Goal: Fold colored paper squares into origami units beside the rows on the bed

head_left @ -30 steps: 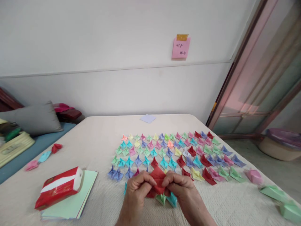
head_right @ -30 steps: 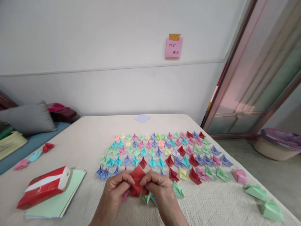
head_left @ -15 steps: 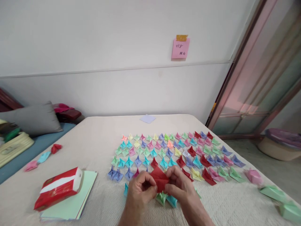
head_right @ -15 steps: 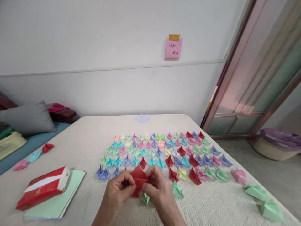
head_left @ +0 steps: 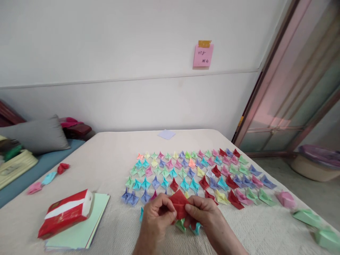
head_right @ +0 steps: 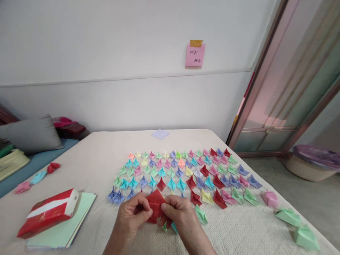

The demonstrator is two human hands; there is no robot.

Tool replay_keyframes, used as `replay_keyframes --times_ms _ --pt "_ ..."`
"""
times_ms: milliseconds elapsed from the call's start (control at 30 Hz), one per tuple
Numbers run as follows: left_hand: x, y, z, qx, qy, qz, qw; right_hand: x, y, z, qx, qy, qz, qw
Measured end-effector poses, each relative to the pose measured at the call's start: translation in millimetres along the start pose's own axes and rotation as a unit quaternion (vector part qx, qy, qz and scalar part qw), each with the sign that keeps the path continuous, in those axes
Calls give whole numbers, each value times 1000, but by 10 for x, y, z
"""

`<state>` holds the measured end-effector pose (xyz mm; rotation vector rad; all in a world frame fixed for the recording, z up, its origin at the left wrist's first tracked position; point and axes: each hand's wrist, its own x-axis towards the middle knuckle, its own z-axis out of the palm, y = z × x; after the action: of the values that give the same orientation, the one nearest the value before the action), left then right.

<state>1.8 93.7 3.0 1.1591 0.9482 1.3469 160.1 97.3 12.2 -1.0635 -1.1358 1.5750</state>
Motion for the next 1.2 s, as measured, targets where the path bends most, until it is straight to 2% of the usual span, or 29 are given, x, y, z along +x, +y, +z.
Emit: replay_keyframes --times_ms 133,300,433,533,633,833,1067,1200 --pt "19 8 -11 -8 16 -10 1000 11 6 8 -9 17 2 1000" --pt "3 -31 -25 14 -17 -3 1000 26 14 101 -29 39 3 999" --pt "-42 -28 22 -28 -22 -11 999 3 -11 164 -44 76 -18 996" --pt "-58 8 61 -58 -14 -33 998 -17 -20 187 -52 64 -25 996" --pt "-50 42 73 -64 19 -50 997 -27 -14 198 -55 56 -30 996" --pt "-10 98 48 -62 42 -82 994 -22 11 174 -19 46 -11 999" --pt "20 35 -35 -31 30 -66 997 20 29 69 9 15 24 1000" --pt "19 17 -51 -9 36 -46 998 28 28 23 8 35 23 999"
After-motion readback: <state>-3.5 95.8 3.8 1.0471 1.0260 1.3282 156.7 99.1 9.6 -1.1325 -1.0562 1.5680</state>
